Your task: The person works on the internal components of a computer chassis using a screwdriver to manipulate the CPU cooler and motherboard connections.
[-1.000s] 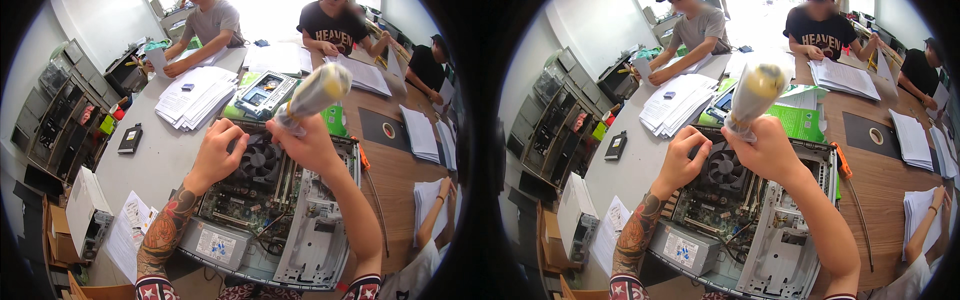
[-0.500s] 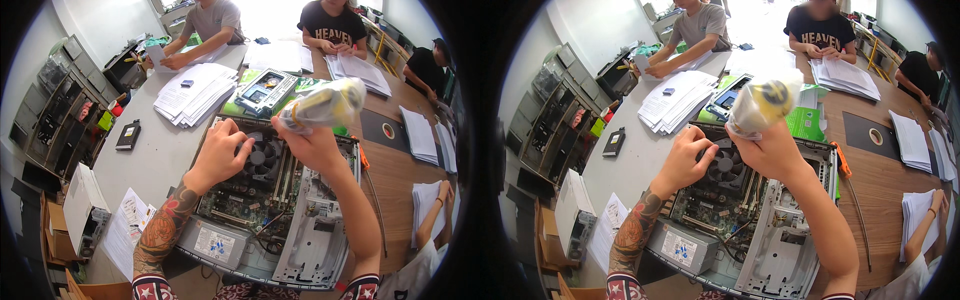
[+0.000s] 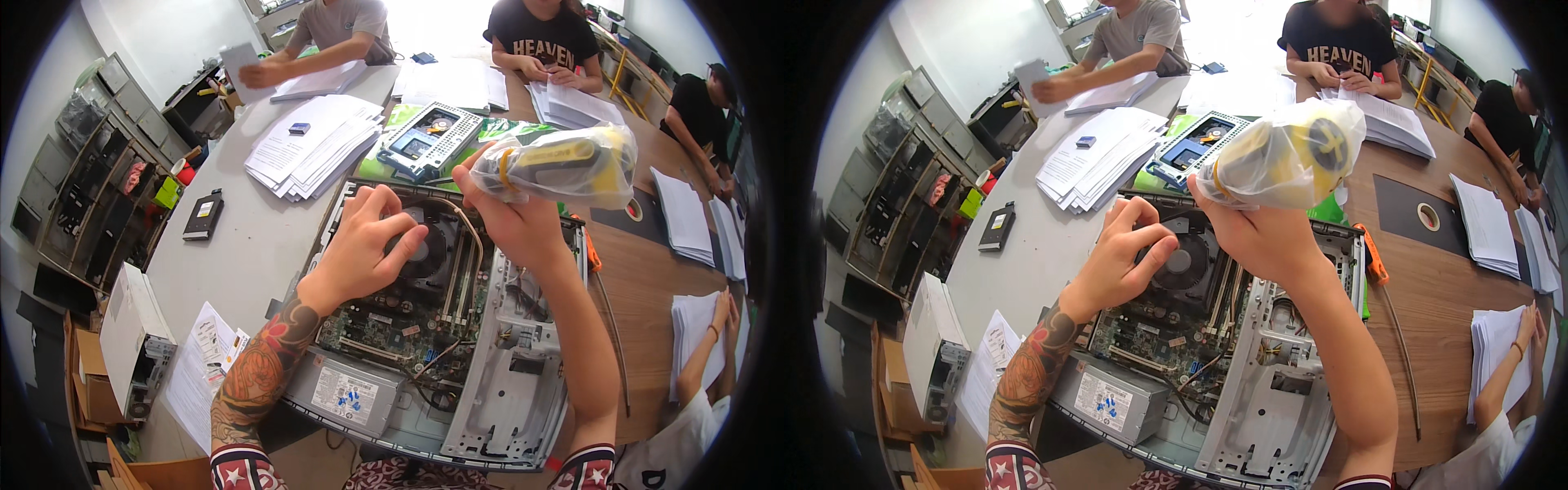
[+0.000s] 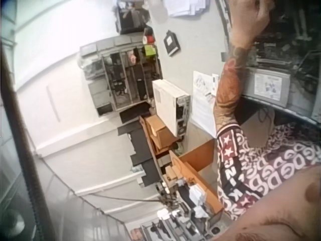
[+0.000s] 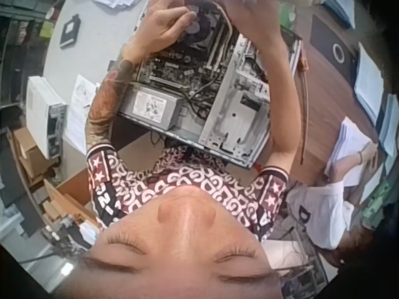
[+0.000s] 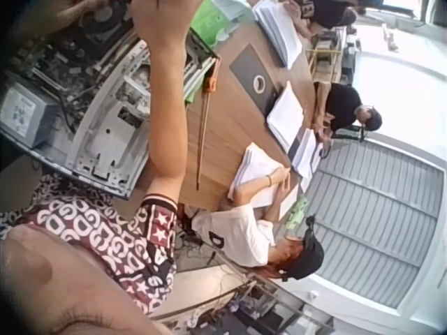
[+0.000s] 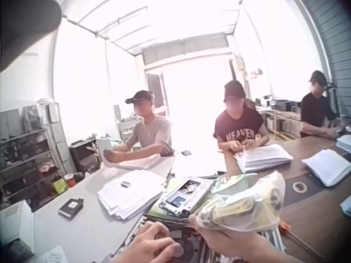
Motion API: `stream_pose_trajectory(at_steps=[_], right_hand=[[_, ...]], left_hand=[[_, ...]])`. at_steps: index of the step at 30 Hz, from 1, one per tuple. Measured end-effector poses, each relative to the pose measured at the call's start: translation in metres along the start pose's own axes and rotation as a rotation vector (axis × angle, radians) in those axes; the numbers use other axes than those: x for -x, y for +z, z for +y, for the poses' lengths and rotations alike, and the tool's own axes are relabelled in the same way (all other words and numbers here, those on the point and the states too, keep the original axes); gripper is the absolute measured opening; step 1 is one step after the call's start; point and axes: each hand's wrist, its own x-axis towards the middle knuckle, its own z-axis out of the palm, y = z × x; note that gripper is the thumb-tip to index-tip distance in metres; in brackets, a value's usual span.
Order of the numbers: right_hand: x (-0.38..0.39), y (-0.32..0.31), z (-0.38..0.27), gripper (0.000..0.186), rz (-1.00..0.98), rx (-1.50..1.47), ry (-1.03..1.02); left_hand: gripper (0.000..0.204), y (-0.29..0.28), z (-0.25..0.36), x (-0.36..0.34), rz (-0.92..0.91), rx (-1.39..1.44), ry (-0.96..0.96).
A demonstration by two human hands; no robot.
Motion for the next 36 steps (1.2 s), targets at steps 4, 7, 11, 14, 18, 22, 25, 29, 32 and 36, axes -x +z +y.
stream_pose_trajectory(at_steps=[4,7,11,14,18,22,25,29,32,36], right_hand=[[0.0,0.001,0.0,0.01,-0.04,0.002,-0.007],[0.0,0.002,-0.001,0.009,0.001,-0.037,-0.014],[0.0,-0.003,-0.003,0.009,-0.023,-0.025,0.054],[0.0,-0.002,-0.002,0.01,-0.024,-0.023,0.053],[0.0,-0.001,-0.006,0.011,-0.017,-0.013,0.028],[0.0,-0.001,-0.005,0.011,-0.041,0.022,0.018],[0.0,-0.002,-0.006,0.011,-0.048,0.017,0.045],[0.0,-0.003,-0.008,0.011,-0.052,0.017,0.05],[-0.001,-0.002,-0.006,0.011,-0.035,0.025,-0.007],[-0.001,0.004,-0.008,0.012,-0.044,-0.012,0.01]], left_hand=[[0.028,-0.001,0.002,0.002,-0.1,-0.105,-0.084],[0.031,0.002,0.003,0.003,-0.154,-0.1,-0.081],[0.036,0.005,-0.001,0.005,-0.133,-0.077,-0.069],[0.037,0.005,-0.001,0.005,-0.153,-0.088,-0.081],[0.038,0.004,-0.001,0.006,-0.145,-0.082,-0.071],[0.039,0.004,-0.001,0.006,-0.153,-0.09,-0.067],[0.04,0.006,-0.001,0.006,-0.156,-0.09,-0.076],[0.04,0.005,0.002,0.005,-0.191,-0.098,-0.088],[0.035,0.003,0.007,0.005,-0.239,-0.115,-0.039],[0.033,0.003,0.006,0.008,-0.184,-0.093,0.02]])
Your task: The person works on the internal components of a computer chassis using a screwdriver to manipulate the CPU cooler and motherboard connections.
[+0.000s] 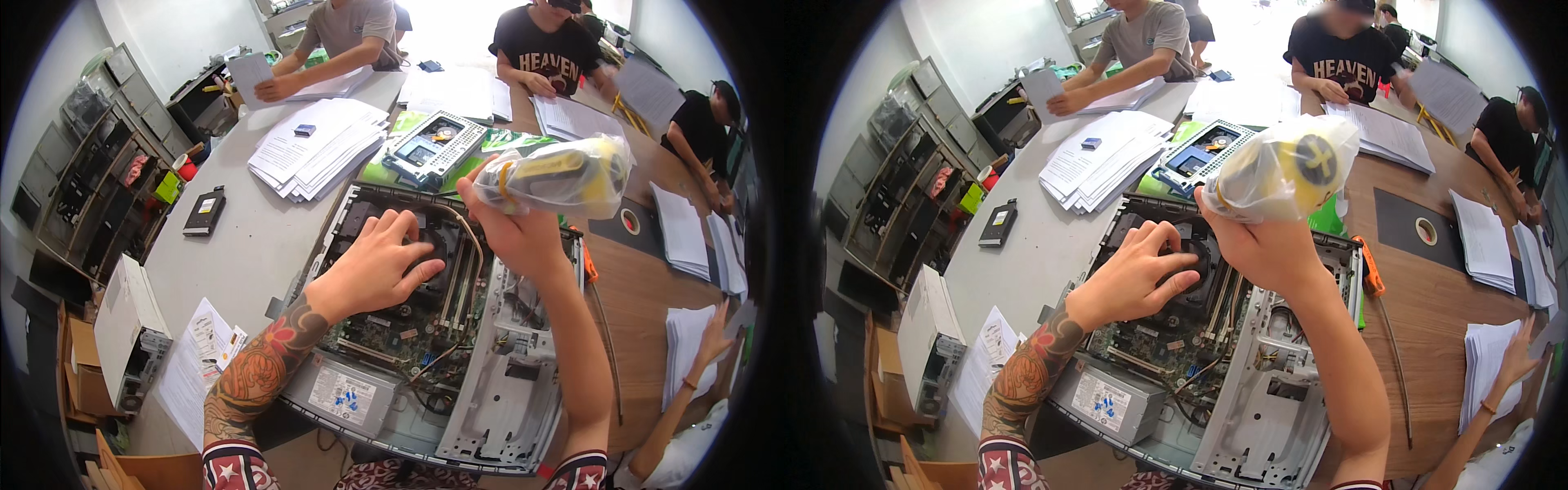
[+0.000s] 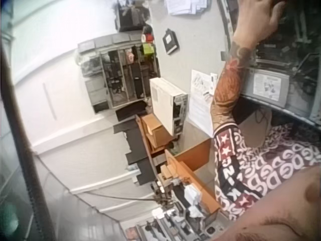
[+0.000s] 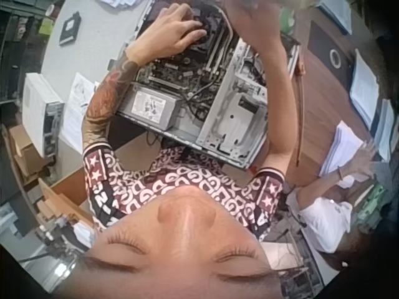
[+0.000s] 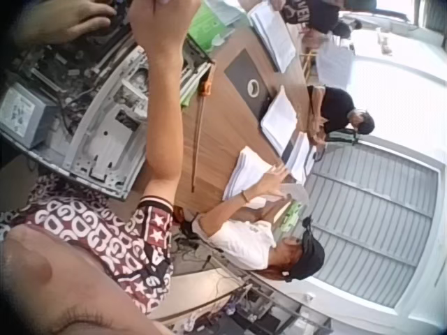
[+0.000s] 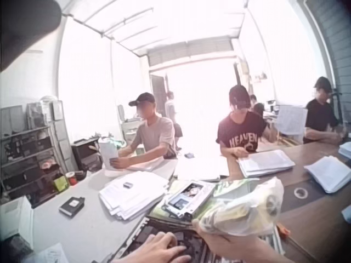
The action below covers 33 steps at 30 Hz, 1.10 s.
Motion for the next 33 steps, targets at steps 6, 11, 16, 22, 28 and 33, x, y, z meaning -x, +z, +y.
stream_pose_trajectory(at_steps=[6,11,16,22,28,33], right_hand=[[0.002,-0.003,0.003,0.012,0.007,0.01,-0.035],[0.002,-0.003,0.006,0.013,-0.03,0.053,-0.031],[0.001,-0.004,0.001,0.013,-0.037,0.034,0.001],[0.002,-0.003,0.004,0.014,-0.036,0.036,0.012],[0.0,-0.004,-0.002,0.021,0.016,0.02,-0.061],[0.0,0.003,0.001,0.021,-0.014,-0.058,0.116]], left_hand=[[0.04,-0.013,-0.002,-0.006,0.163,0.319,0.091],[0.037,-0.005,-0.007,-0.007,0.186,0.23,0.018],[0.033,-0.005,-0.003,-0.007,0.137,0.17,0.035],[0.029,-0.005,-0.007,-0.008,0.14,0.14,0.023],[0.028,-0.005,-0.008,-0.008,0.183,0.129,0.008],[0.019,-0.003,-0.011,-0.006,0.194,0.07,-0.059]])
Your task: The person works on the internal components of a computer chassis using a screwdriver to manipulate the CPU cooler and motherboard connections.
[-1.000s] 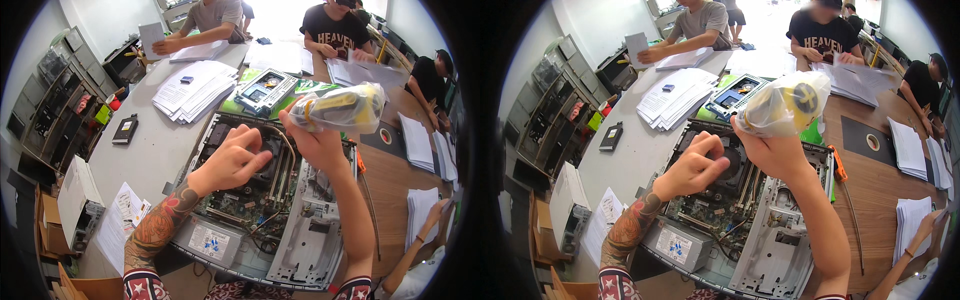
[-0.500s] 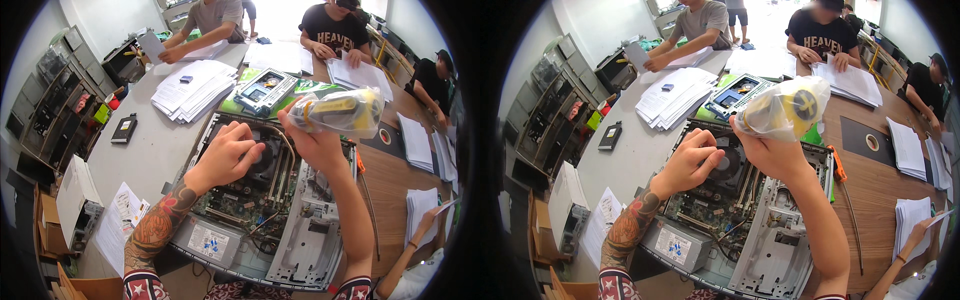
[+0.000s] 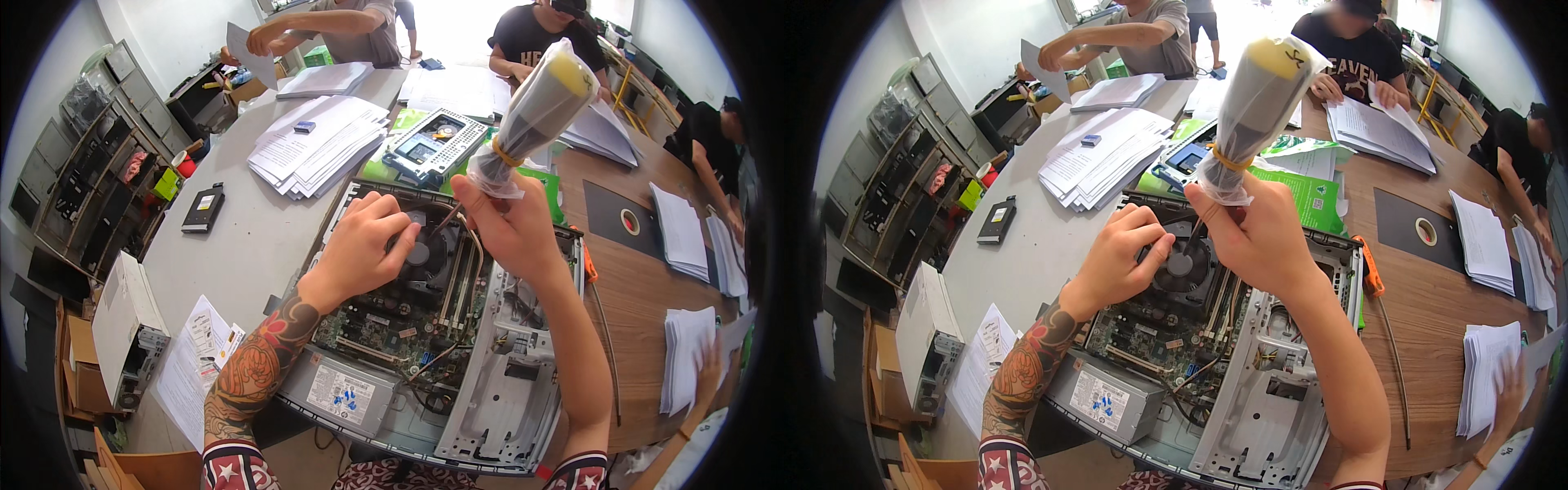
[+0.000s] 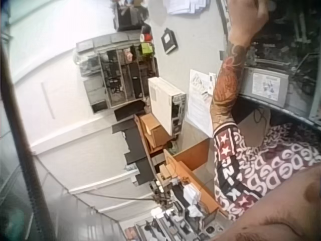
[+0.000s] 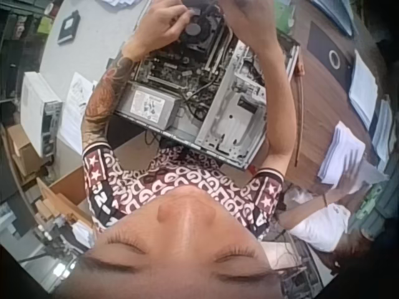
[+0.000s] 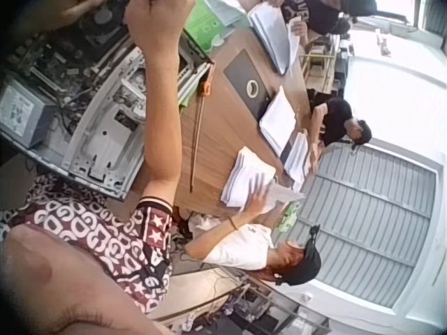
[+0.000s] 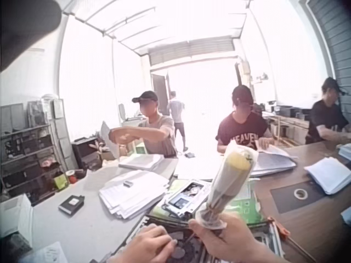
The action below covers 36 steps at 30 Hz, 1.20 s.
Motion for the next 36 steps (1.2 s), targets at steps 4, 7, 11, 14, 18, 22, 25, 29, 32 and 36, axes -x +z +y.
stream_pose_trajectory(at_steps=[4,7,11,14,18,22,25,29,32,36], right_hand=[[0.003,0.0032,-0.0038,0.02,-0.055,-0.056,0.044],[0.0037,0.0072,-0.001,0.02,-0.11,-0.016,0.019],[0.0046,0.0096,0.0017,0.019,-0.099,-0.043,0.035],[0.0043,0.0086,0.001,0.019,-0.102,-0.04,0.055],[0.0037,0.008,-0.0002,0.019,-0.118,-0.023,0.089],[0.004,0.0089,-0.0005,0.018,-0.108,-0.005,0.044],[0.0035,0.0083,-0.002,0.017,-0.141,0.008,0.054],[0.0029,0.0081,-0.0021,0.016,-0.152,0.019,0.049],[0.0033,0.0068,-0.0026,0.016,-0.142,0.017,0.046],[0.0028,0.0043,0.0033,0.014,-0.037,0.044,-0.128]], left_hand=[[0.015,-0.0003,0.0011,-0.0009,0.014,-0.001,-0.007],[0.01,-0.0004,-0.0003,-0.0006,0.038,-0.02,-0.062],[0.009,-0.0018,-0.0008,-0.0005,0.027,-0.038,-0.097],[0.008,-0.001,-0.0009,0.0001,-0.002,-0.032,-0.107],[0.004,0.0026,-0.0043,0.002,0.007,-0.039,-0.053],[0.005,0.0025,-0.0045,0.0035,-0.019,-0.054,-0.043],[0.007,0.0016,-0.0031,0.0044,-0.066,-0.074,-0.057],[0.01,0.0019,-0.0027,0.0061,-0.117,-0.147,-0.065],[0.013,0.005,-0.0026,0.0074,-0.145,-0.149,-0.075],[0.021,0.0065,0.0023,0.0077,-0.189,-0.112,-0.066]])
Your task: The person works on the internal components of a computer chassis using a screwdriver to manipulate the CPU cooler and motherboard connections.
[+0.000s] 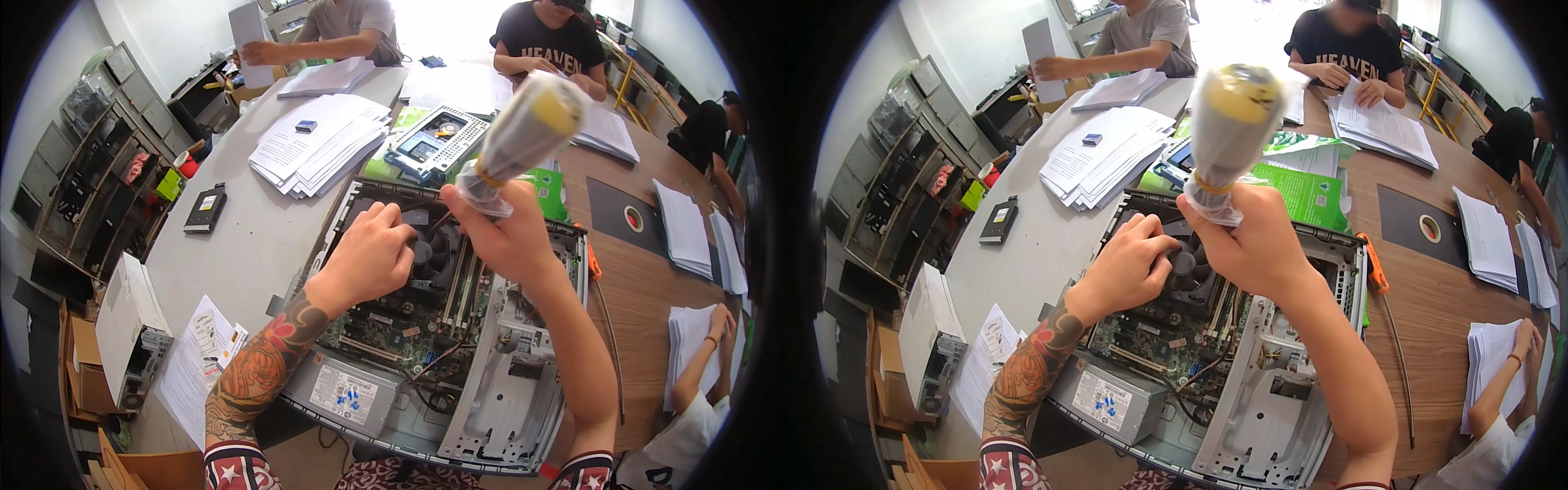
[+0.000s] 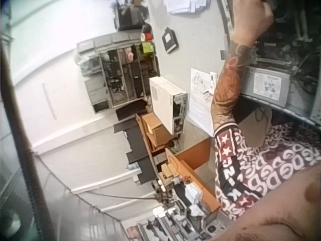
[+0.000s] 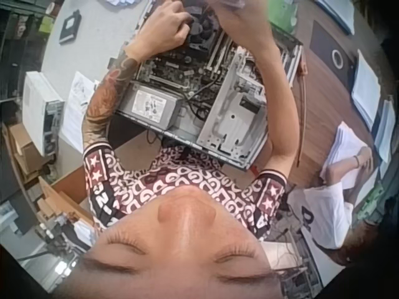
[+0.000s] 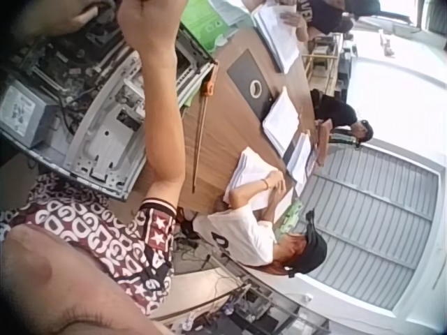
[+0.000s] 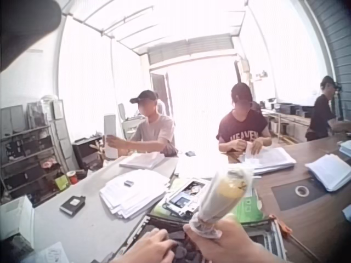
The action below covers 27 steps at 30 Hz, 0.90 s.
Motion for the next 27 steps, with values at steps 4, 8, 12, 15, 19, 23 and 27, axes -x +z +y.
stream_pose_trajectory(at_steps=[4,8,12,15,19,23,27], right_hand=[[-0.004,-0.007,-0.006,0.012,0.125,-0.02,-0.09],[-0.004,-0.007,-0.005,0.015,0.125,-0.065,0.001],[-0.005,-0.002,-0.009,0.018,0.127,-0.045,-0.056],[-0.004,-0.01,-0.005,0.017,0.125,-0.052,-0.038],[-0.004,-0.008,-0.006,0.017,0.141,-0.069,-0.018],[-0.004,-0.007,-0.002,0.017,0.159,-0.104,-0.008],[-0.003,-0.009,-0.006,0.016,0.12,-0.061,0.006]], left_hand=[[0.024,0.0,0.005,0.0,-0.034,-0.01,0.01],[0.025,0.003,0.005,0.002,-0.017,0.0,0.012],[0.022,-0.003,0.002,0.003,-0.031,0.323,0.132],[0.023,-0.012,0.012,-0.009,-0.081,0.497,0.189],[0.015,-0.01,0.002,-0.005,0.035,0.36,0.134],[0.013,-0.008,0.003,-0.004,0.051,0.317,0.101],[0.012,-0.008,0.004,-0.004,0.057,0.282,0.113]])
